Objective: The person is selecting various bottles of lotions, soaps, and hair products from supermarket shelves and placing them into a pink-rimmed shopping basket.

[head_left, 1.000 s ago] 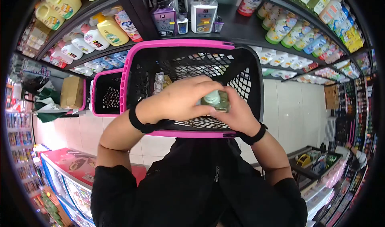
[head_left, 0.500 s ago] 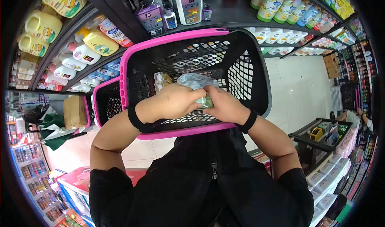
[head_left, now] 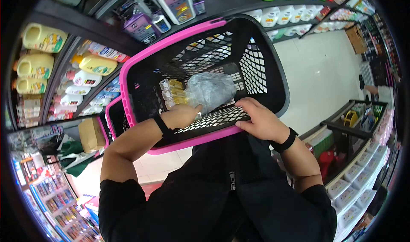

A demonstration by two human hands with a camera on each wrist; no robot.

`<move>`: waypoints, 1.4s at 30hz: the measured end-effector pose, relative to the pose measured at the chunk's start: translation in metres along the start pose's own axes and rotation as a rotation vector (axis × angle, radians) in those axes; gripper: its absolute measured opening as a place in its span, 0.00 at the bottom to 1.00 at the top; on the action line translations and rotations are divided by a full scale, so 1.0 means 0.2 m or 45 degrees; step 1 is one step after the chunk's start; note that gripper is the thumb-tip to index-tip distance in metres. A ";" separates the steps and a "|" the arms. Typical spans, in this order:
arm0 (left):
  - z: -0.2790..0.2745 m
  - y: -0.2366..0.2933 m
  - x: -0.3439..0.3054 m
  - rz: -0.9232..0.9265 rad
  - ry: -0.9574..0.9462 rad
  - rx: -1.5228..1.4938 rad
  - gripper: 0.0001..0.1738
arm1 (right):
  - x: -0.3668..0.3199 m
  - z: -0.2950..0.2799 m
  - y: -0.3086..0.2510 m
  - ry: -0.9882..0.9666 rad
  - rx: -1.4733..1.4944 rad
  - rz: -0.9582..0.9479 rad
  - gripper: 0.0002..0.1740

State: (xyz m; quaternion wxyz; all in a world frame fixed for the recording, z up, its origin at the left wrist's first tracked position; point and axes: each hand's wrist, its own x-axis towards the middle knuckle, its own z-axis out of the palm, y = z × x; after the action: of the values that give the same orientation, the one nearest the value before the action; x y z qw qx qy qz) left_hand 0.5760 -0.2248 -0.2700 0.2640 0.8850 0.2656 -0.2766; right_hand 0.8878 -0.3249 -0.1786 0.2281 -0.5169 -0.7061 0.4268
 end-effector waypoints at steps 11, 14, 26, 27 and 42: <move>0.48 -0.38 0.11 0.178 0.113 -0.016 0.28 | -0.02 0.01 0.14 0.182 0.150 0.037 0.26; 0.37 -0.29 0.07 -0.096 -0.284 -0.071 0.27 | -0.02 0.02 0.15 0.181 0.129 0.042 0.26; 0.57 -0.38 0.12 -0.215 -0.360 -0.149 0.28 | -0.02 0.02 0.14 0.180 0.135 0.076 0.23; 0.60 -0.38 0.12 -0.226 -0.335 -0.144 0.28 | -0.02 0.02 0.13 0.176 0.141 0.089 0.23; 0.51 -0.49 0.14 -0.061 -0.198 -0.390 0.38 | -0.02 0.03 0.19 0.126 0.100 0.046 0.20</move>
State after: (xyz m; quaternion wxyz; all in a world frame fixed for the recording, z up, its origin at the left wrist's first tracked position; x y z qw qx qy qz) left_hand 0.4997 -0.2077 -0.3918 0.4087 0.8038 0.3046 -0.3068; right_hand 0.9046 -0.3277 -0.2127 0.2751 -0.5405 -0.6673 0.4322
